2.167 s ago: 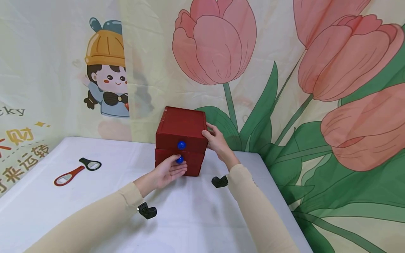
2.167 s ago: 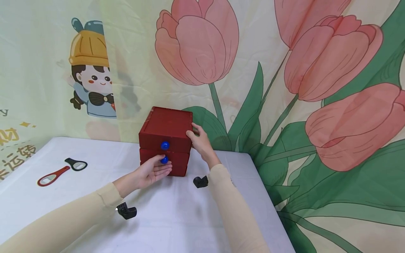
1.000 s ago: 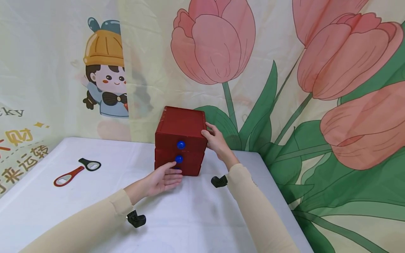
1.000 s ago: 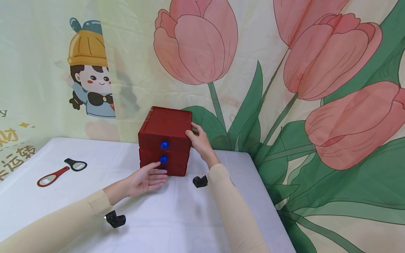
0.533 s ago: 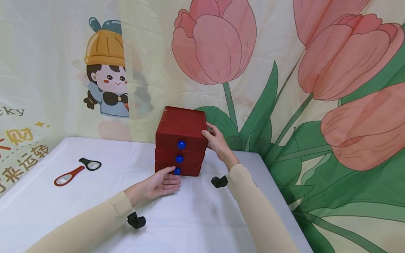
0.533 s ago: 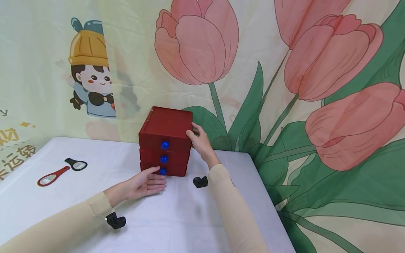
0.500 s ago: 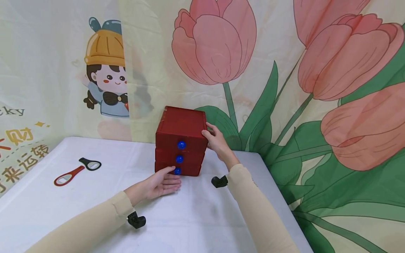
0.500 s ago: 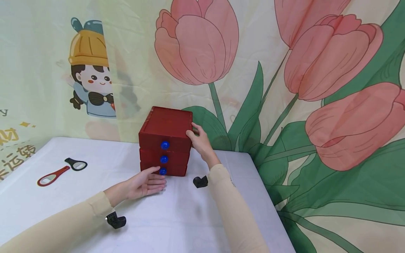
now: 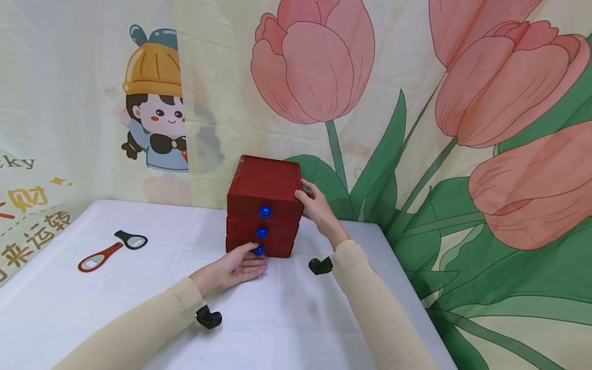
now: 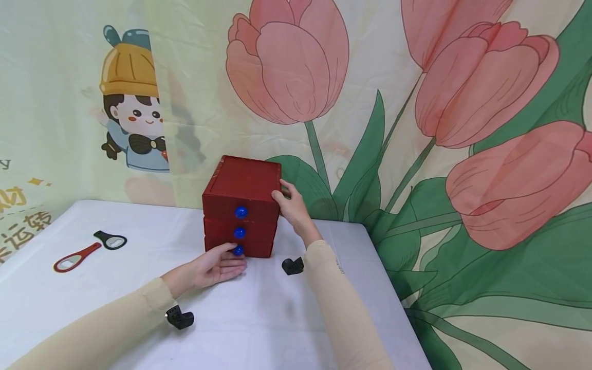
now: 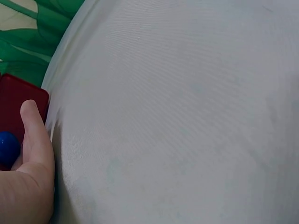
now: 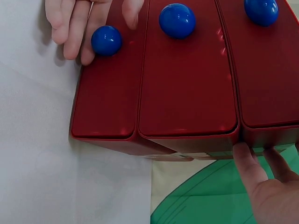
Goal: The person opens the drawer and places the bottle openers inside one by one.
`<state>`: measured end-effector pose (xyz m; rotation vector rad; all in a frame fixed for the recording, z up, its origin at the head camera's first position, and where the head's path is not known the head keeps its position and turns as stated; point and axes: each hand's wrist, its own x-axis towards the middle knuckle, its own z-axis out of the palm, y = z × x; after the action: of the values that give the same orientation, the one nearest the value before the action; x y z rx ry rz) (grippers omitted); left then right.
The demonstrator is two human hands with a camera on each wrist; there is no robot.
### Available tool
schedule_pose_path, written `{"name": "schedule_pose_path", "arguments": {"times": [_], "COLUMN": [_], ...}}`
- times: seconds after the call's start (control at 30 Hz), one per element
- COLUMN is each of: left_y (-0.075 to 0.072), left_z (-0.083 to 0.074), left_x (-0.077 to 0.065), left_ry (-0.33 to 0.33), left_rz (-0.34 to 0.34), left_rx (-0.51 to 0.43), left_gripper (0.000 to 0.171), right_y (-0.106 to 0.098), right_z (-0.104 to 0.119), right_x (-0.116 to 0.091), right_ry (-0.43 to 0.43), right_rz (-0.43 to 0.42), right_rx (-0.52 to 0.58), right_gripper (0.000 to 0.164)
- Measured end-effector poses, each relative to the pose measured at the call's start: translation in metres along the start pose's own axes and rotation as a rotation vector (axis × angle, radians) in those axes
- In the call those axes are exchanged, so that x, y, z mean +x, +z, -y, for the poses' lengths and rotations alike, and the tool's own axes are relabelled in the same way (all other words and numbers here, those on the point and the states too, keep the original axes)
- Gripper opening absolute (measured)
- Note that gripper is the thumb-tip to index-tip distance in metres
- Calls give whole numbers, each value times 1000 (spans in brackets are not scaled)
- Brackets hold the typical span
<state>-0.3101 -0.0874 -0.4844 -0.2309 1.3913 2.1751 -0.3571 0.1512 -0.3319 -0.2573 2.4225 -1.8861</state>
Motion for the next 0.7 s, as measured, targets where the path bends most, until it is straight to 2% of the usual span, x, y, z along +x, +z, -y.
{"name": "schedule_pose_path", "arguments": {"times": [0.27, 0.7], "left_y": [1, 3], "left_z": [0, 1], "left_x": [8, 10], "left_ry": [-1, 18], "left_rz": [-20, -59], "left_rx": [-8, 24], "left_gripper": [63, 53], "right_y": [1, 1], "right_z": [-1, -2], "right_x": [0, 0], "right_ry": [4, -2], "right_rz": [-8, -6], "right_rx": [11, 11], "right_gripper": [61, 62]}}
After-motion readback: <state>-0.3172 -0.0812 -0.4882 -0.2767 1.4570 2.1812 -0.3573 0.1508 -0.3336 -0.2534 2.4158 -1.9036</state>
